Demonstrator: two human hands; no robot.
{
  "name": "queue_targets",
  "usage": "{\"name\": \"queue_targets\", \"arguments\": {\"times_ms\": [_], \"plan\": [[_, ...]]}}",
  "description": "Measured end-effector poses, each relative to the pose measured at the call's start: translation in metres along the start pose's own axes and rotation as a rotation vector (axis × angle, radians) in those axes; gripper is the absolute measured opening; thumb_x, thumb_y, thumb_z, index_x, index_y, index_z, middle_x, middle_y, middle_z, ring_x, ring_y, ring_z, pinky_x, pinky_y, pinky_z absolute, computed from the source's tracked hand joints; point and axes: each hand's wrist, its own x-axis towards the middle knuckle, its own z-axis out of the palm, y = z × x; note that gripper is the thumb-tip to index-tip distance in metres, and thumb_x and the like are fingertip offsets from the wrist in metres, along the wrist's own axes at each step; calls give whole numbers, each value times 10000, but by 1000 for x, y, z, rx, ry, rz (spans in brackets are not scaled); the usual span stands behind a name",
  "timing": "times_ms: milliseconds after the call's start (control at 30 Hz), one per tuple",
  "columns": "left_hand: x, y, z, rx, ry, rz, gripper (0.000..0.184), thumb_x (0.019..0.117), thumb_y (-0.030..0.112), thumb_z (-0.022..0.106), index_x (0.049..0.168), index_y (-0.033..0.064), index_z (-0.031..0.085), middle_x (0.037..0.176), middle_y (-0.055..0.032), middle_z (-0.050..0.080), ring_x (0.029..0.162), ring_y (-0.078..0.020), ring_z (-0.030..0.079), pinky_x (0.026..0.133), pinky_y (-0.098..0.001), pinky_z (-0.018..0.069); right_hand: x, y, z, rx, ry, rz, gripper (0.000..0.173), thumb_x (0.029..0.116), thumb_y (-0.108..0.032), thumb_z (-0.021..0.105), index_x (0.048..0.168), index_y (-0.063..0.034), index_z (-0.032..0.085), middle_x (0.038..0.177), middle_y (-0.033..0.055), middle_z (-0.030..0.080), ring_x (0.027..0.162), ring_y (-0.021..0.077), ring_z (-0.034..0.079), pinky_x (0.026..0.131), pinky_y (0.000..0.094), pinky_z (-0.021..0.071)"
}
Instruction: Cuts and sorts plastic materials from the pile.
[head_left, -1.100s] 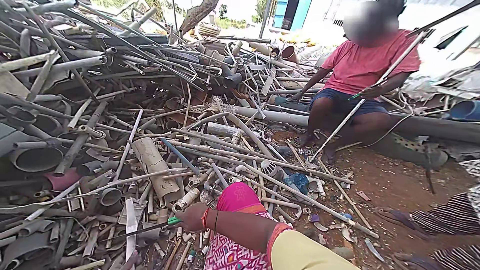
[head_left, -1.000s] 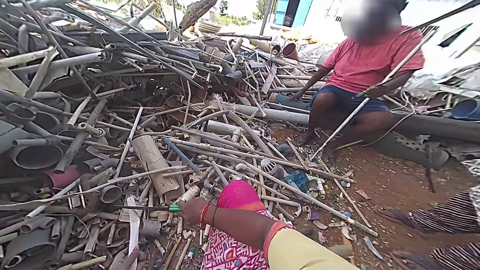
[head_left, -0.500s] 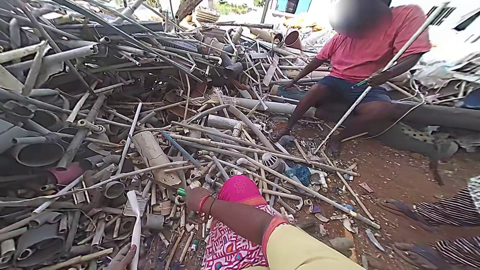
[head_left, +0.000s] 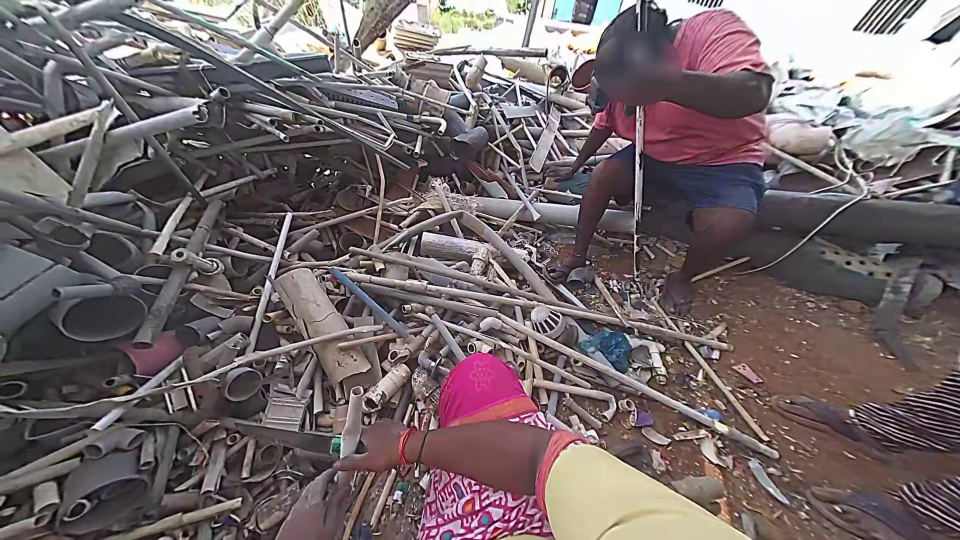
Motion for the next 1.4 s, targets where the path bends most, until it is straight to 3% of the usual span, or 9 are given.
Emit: {"name": "queue_targets", "arguments": {"times_ms": [200, 300, 400, 500, 633, 900, 1167, 1300, 1400], "plan": [[-16, 14, 1, 163, 980, 507, 662, 991, 425, 547, 1319, -149, 498, 1341, -430, 521, 1289, -524, 524, 1103, -484, 406, 1, -7, 4, -523, 39, -89, 458, 1035, -208, 591, 1404, 45, 496, 1139, 304, 663, 1059, 477, 666, 867, 636, 515], [-32, 37, -2, 351, 702, 453, 572, 902, 263, 587, 1317, -131, 594, 1313, -325, 627, 1262, -525, 571, 1076, -681, 337, 3, -11, 16, -590, -27, -103, 414, 1010, -39, 588, 1392, 90, 496, 1198, 341, 630, 1102, 502, 641, 921, 647, 490], [-32, 60, -16, 511, -53, -132, 458, 1035, 200, 563, 1392, -87, 554, 1337, -286, 628, 1340, -457, 529, 1186, -664, 222, 5, -16, 27, -603, -58, -157, 382, 1043, -93, 552, 1377, 85, 505, 1192, 322, 640, 1084, 482, 655, 900, 633, 503], [-12, 47, -16, 473, -443, -385, 461, 1086, 272, 460, 1420, -43, 504, 1322, -267, 639, 1276, -416, 602, 1074, -589, 444, 1, -21, 28, -622, -77, -190, 397, 1054, -133, 534, 1393, 71, 496, 1182, 315, 640, 1071, 481, 656, 880, 627, 509], [2, 11, -21, -35, -396, -469, 462, 1110, 281, 450, 1370, -93, 528, 1351, -327, 582, 1310, -424, 558, 1118, -563, 400, 5, -17, 6, -528, -40, -82, 540, 1073, -374, 532, 1458, -3, 453, 1145, 297, 666, 1082, 478, 666, 885, 640, 516], [-8, -4, -33, -874, -120, -675, 246, 1085, 169, 509, 1209, -44, 512, 759, -16, 447, 543, -75, 401, 507, -226, 367, -9, -25, -8, -644, -103, -93, 494, 1122, -379, 374, 1473, -41, 453, 1176, 311, 655, 1096, 504, 653, 898, 663, 488], [-9, -18, -45, -1156, 95, -695, 193, 1075, 105, 498, 1203, -40, 505, 702, 5, 415, 489, -59, 379, 456, -191, 343, -6, -16, -26, -602, -83, 0, 524, 1116, -431, 378, 1425, -20, 480, 1152, 310, 665, 1118, 494, 652, 923, 652, 489], [-7, -16, -45, -1001, 114, -680, 288, 1071, 115, 521, 1312, -34, 469, 791, -41, 455, 573, -99, 427, 520, -237, 373, -1, -20, -37, -553, -7, 116, 531, 1121, -432, 355, 1447, -26, 460, 1229, 293, 650, 1183, 461, 637, 973, 612, 486], [-11, -10, -50, -540, 86, -640, 461, 1064, 195, 559, 1450, -30, 447, 1242, -269, 629, 1135, -357, 638, 1003, -499, 494, 4, -16, -49, -439, 90, 214, 554, 1122, -438, 342, 1464, -14, 440, 1257, 288, 644, 1209, 451, 629, 997, 599, 485]]}}
